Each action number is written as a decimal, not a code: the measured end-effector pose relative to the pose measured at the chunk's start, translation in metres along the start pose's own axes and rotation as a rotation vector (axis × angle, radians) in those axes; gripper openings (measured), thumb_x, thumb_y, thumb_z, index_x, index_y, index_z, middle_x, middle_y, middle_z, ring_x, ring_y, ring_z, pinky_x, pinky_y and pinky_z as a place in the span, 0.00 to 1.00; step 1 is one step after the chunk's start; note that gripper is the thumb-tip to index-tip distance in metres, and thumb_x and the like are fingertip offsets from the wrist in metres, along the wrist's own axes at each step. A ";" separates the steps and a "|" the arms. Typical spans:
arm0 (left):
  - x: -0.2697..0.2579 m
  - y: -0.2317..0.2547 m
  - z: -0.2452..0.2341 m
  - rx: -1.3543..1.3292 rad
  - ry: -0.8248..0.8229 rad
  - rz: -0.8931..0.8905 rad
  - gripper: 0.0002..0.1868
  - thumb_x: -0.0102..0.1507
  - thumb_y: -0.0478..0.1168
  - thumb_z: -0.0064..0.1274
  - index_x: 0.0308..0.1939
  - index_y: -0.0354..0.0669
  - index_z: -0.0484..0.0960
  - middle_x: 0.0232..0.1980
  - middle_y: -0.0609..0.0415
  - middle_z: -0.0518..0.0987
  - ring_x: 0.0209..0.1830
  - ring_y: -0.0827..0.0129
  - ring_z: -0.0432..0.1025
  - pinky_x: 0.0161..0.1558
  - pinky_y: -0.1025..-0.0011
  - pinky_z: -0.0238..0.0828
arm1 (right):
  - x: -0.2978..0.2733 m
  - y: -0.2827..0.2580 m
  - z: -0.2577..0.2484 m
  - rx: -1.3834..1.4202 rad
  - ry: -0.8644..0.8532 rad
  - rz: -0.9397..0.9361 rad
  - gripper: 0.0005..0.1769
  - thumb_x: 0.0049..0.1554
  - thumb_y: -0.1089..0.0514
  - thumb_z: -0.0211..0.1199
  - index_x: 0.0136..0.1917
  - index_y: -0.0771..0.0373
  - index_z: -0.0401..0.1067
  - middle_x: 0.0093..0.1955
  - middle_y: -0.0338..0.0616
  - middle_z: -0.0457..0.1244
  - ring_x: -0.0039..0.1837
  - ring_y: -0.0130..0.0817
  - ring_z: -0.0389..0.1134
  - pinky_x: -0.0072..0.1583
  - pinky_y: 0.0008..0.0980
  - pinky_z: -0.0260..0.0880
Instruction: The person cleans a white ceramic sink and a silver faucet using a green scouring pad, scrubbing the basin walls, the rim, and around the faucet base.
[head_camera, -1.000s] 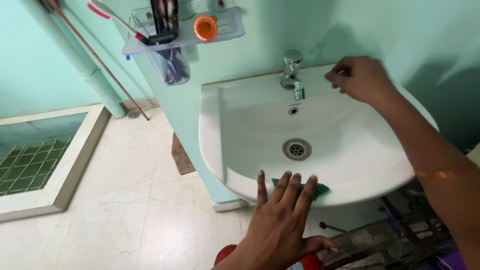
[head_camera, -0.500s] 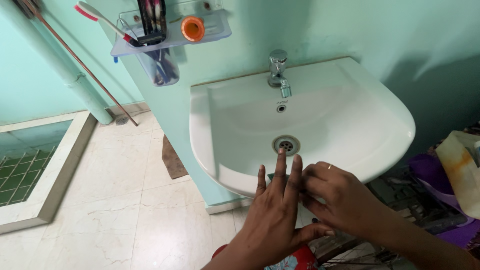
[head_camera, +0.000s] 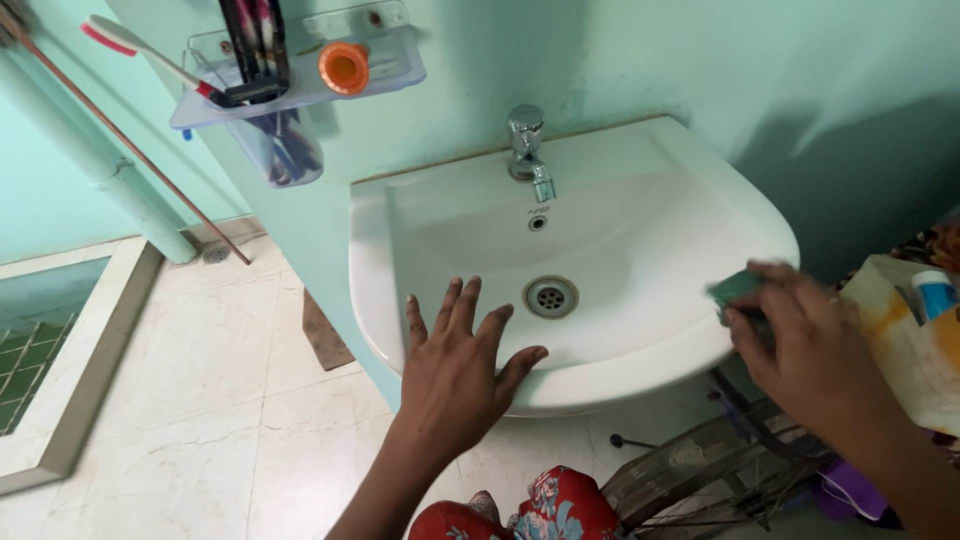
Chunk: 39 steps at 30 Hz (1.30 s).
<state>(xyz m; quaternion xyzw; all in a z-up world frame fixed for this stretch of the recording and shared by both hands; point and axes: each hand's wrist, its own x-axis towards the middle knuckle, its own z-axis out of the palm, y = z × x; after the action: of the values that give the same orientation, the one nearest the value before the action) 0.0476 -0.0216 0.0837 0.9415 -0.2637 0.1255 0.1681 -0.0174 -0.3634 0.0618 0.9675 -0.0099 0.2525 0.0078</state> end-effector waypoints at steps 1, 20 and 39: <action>0.001 0.000 0.000 -0.008 0.014 0.006 0.36 0.65 0.67 0.43 0.61 0.42 0.79 0.74 0.30 0.62 0.79 0.39 0.49 0.72 0.34 0.27 | -0.004 0.001 0.001 0.058 -0.104 0.117 0.22 0.59 0.48 0.57 0.61 0.63 0.73 0.51 0.51 0.70 0.48 0.43 0.72 0.62 0.50 0.71; -0.003 0.002 0.000 -0.043 0.070 -0.015 0.32 0.65 0.63 0.42 0.57 0.42 0.82 0.64 0.33 0.76 0.69 0.36 0.62 0.70 0.28 0.28 | 0.125 0.044 0.020 -0.066 -0.377 0.258 0.28 0.61 0.50 0.61 0.73 0.57 0.66 0.53 0.57 0.72 0.47 0.52 0.76 0.55 0.46 0.75; -0.005 0.002 -0.003 -0.138 0.086 -0.038 0.30 0.65 0.61 0.48 0.54 0.39 0.84 0.57 0.32 0.78 0.66 0.36 0.66 0.70 0.27 0.27 | 0.278 -0.003 0.127 0.065 -0.414 -0.081 0.25 0.61 0.54 0.57 0.71 0.59 0.63 0.53 0.59 0.70 0.54 0.57 0.72 0.57 0.51 0.72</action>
<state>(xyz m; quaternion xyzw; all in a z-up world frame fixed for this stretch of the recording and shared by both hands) 0.0420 -0.0202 0.0855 0.9263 -0.2461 0.1440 0.2462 0.2867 -0.3673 0.0871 0.9981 0.0356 0.0480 -0.0153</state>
